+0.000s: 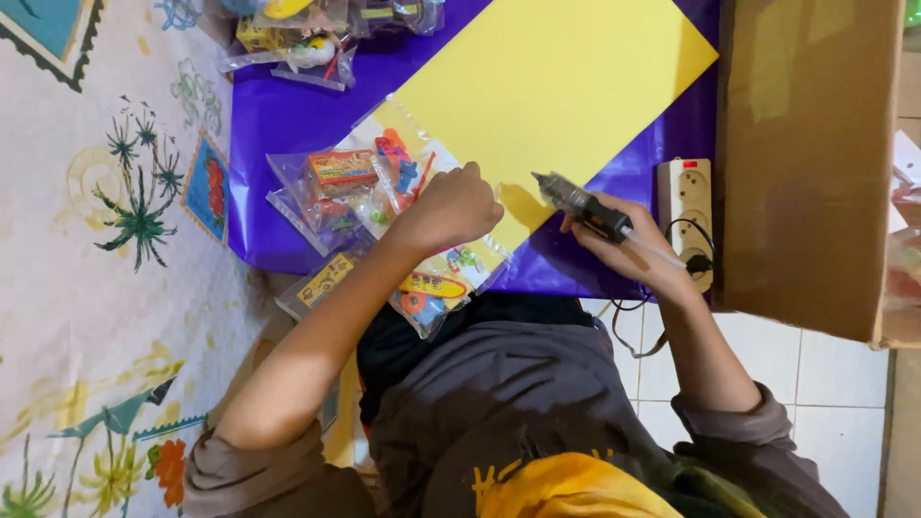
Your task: Sealing plastic bags containing small toys using a hot glue gun and organizing them into a box.
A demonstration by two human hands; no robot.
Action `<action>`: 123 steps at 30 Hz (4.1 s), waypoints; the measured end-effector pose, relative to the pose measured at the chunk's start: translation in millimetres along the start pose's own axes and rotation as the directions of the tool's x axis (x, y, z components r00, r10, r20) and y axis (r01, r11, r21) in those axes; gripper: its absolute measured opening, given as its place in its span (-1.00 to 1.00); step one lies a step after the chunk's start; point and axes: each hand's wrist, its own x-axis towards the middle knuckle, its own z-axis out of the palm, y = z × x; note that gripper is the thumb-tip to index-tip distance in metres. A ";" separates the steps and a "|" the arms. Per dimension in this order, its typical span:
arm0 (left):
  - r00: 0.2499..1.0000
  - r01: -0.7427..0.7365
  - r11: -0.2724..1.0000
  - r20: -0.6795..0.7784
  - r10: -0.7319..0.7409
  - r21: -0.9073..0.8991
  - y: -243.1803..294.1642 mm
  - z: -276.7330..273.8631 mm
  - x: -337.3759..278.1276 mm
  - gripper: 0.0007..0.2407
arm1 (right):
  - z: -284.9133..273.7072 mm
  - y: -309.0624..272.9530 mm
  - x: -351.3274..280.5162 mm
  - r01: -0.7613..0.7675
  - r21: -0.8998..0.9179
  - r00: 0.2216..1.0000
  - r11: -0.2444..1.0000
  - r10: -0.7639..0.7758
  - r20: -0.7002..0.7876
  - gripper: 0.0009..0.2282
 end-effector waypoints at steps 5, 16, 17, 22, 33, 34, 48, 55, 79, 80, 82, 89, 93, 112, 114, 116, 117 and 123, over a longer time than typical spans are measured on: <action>0.998 -0.016 0.997 0.055 0.020 -0.079 -5.1 -9.9 1.5 -0.62 | 10.0 24.5 0.9 0.090 -0.125 0.996 0.988 -0.086 0.038 -0.93; 0.988 0.008 0.971 0.153 0.029 -0.237 -12.5 -28.2 4.3 -0.59 | 31.0 20.6 24.2 -0.075 -0.317 0.982 0.945 0.125 0.139 -0.81; 0.988 0.008 0.971 0.152 0.029 -0.238 -14.8 -28.7 5.1 -0.59 | 30.8 18.8 26.0 -0.074 -0.319 0.982 0.945 0.124 0.139 -0.81; 0.979 -0.013 0.976 0.197 0.057 -0.218 -9.2 -38.3 2.4 -0.60 | 31.3 21.3 26.4 -0.074 -0.323 0.979 0.943 0.129 0.155 -0.82; 0.975 -0.021 0.966 0.209 0.077 -0.258 -14.6 -34.5 7.3 -0.60 | 35.7 19.4 30.4 -0.116 -0.300 0.977 0.947 0.164 0.138 -0.81; 0.977 -0.017 0.965 0.203 0.073 -0.263 -14.9 -33.9 7.2 -0.61 | 36.6 21.2 31.5 -0.116 -0.302 0.978 0.946 0.162 0.133 -0.80; 0.971 -0.034 0.962 0.217 0.096 -0.271 -14.4 -42.3 3.2 -0.60 | 37.9 17.4 30.3 -0.115 -0.363 0.981 0.925 0.163 0.104 -0.81; 0.969 -0.041 0.963 0.224 0.103 -0.266 -13.4 -45.2 1.2 -0.59 | 38.6 28.3 33.1 -0.117 -0.330 0.980 0.937 0.163 0.117 -0.84; 0.967 0.007 0.972 0.248 0.052 -0.234 4.3 -70.9 -23.9 -0.56 | 31.6 22.7 32.0 -0.119 -0.409 0.972 0.905 0.191 0.139 -0.82; 0.967 0.007 0.972 0.248 0.053 -0.235 2.7 -67.0 -21.1 -0.56 | 31.9 25.4 32.3 -0.119 -0.410 0.972 0.904 0.191 0.138 -0.82; 0.972 -0.014 0.979 0.228 0.062 -0.204 0.0 -58.7 -15.7 -0.59 | 32.6 31.2 32.2 -0.153 -0.402 0.966 0.903 0.222 0.131 -0.82; 0.974 -0.025 0.987 0.217 0.059 -0.158 0.6 -52.9 -14.2 -0.61 | 22.5 0.5 32.7 -0.132 -0.534 0.949 0.835 0.262 0.175 -0.78; 0.976 -0.029 0.989 0.207 0.060 -0.148 -1.7 -46.2 -10.6 -0.61 | 20.9 -12.9 36.1 -0.141 -0.625 0.925 0.768 0.328 0.194 -0.72; 0.986 -0.134 0.977 0.121 0.115 0.165 11.7 -17.3 -11.2 -0.67 | -45.6 -34.4 34.9 0.170 -0.450 0.932 0.877 0.005 0.363 -0.96; 0.991 -0.134 0.980 0.013 0.133 0.148 11.4 3.4 -14.8 -0.67 | -43.4 -12.8 22.9 0.163 -0.278 0.964 0.947 -0.093 0.248 -0.95; 0.984 -0.139 0.982 -0.096 0.152 0.129 7.5 40.0 -5.2 -0.65 | -40.2 6.3 15.2 0.179 -0.098 0.980 0.979 -0.168 0.112 -0.88; 0.938 -0.096 0.977 -0.310 0.153 0.190 3.9 66.4 5.9 -0.68 | -37.8 14.8 13.2 0.263 -0.013 0.964 0.965 -0.262 0.035 -0.86; 0.791 0.005 0.962 -0.590 0.164 0.273 25.1 59.8 -19.1 -0.67 | -28.9 29.3 9.3 0.495 -0.096 0.835 0.863 -0.504 -0.221 -0.76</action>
